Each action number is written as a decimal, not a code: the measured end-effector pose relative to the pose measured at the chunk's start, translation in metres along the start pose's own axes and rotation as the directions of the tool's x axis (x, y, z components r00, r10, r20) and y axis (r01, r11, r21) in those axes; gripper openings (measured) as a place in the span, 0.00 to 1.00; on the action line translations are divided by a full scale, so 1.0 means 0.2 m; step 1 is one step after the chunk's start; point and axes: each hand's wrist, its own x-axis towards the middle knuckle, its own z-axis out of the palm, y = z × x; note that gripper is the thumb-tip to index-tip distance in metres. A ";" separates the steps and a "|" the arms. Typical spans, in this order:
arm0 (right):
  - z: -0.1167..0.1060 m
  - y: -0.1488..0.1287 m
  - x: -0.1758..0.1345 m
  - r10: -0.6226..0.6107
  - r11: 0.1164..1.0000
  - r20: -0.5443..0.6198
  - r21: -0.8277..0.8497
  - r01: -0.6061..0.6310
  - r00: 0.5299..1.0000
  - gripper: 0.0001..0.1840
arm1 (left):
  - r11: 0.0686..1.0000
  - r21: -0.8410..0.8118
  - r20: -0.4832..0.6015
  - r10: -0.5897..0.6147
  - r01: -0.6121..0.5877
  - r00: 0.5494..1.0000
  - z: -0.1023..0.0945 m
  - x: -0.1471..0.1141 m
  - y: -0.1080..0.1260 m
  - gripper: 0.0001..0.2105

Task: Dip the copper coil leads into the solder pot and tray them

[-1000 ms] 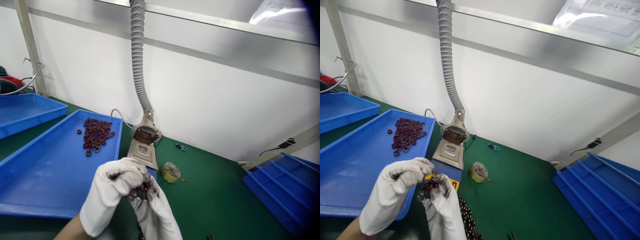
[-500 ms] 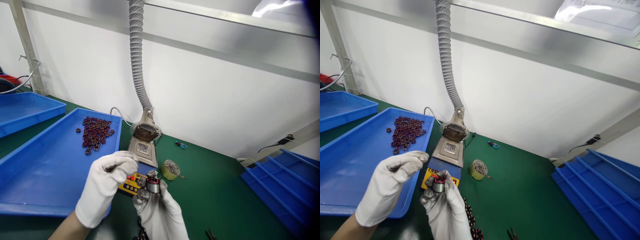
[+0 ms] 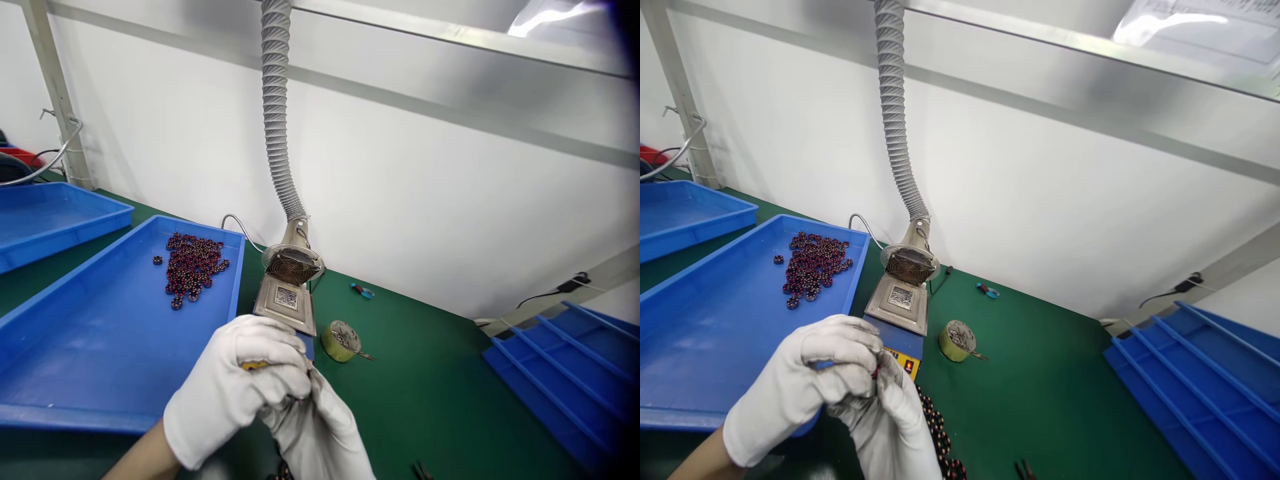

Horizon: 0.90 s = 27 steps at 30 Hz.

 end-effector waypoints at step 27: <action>-0.07 -0.03 0.07 -0.475 0.800 -0.103 -0.464 0.381 0.874 0.14 | 0.918 -0.376 -0.191 -0.210 0.126 0.959 0.00 -0.06 0.07 0.05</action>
